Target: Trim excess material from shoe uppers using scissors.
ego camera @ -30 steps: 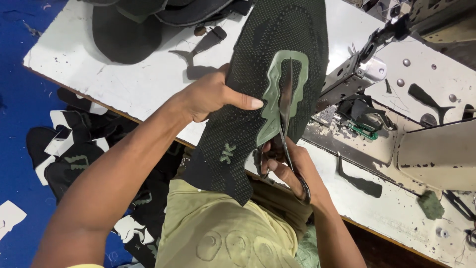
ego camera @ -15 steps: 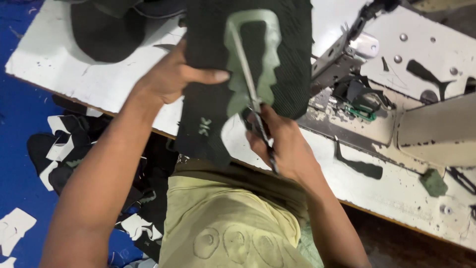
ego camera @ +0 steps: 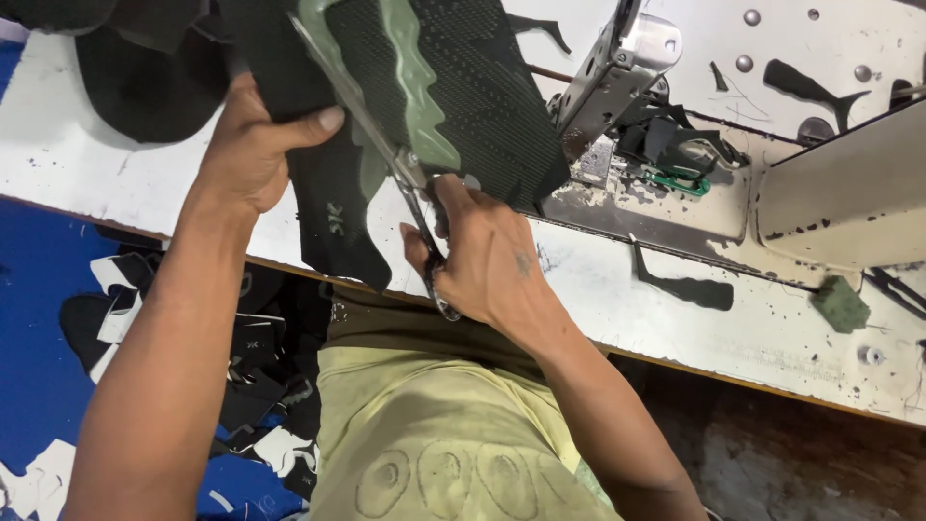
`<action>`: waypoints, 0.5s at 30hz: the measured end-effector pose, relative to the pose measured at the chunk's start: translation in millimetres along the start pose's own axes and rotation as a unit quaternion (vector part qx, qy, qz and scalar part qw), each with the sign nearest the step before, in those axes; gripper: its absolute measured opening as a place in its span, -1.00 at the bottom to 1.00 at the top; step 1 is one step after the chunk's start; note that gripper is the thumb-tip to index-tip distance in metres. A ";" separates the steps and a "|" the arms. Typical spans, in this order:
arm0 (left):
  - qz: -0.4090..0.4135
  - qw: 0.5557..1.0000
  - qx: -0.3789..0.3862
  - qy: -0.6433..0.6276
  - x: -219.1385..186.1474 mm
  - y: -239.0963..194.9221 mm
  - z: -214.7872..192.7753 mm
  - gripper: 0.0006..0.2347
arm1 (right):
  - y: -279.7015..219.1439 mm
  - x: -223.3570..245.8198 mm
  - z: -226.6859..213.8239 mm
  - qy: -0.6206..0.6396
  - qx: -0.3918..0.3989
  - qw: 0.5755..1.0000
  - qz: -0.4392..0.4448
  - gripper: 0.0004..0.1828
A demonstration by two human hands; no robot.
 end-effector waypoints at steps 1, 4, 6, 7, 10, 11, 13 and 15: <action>0.002 1.000 0.016 0.010 -4.3 -1.7 8.7 -0.67 | -1.8 -2.4 -0.5 0.004 0.005 1.000 0.008 -0.73; 0.005 0.998 0.034 0.057 -16.8 -8.1 23.9 -0.69 | -10.2 -7.1 -5.0 0.039 0.020 0.999 0.004 -0.71; 0.004 0.995 0.036 0.094 -26.8 -12.9 33.5 -0.70 | -17.5 -9.3 -7.0 0.069 0.031 0.997 -0.006 -0.68; 0.003 0.993 0.058 0.107 -31.7 -15.9 43.9 -0.68 | -22.4 -13.7 -2.0 0.119 0.061 0.991 0.008 -0.66; 0.028 0.987 0.094 0.131 -43.1 -20.2 75.6 -0.59 | -35.6 -23.0 7.6 0.200 0.114 0.973 0.027 -0.61; 0.051 0.982 0.113 0.143 -47.4 -21.7 88.9 -0.53 | -40.6 -26.4 11.9 0.234 0.134 0.962 0.036 -0.57; 0.042 0.982 0.101 0.152 -43.2 -21.3 91.7 -0.55 | -43.8 -27.5 15.8 0.263 0.143 0.954 0.023 -0.50; 0.031 0.982 0.093 0.161 -36.9 -20.0 94.1 -0.56 | -47.7 -29.2 17.1 0.292 0.150 0.945 0.014 -0.43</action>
Point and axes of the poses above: each hand's wrist, its own y-axis towards the middle knuckle, its own z-axis out of the palm, x = y × z, the point moved 10 cm from there along y, towards the middle knuckle, and after that the axes turned 10 degrees about -y, right-handed, at the moved point
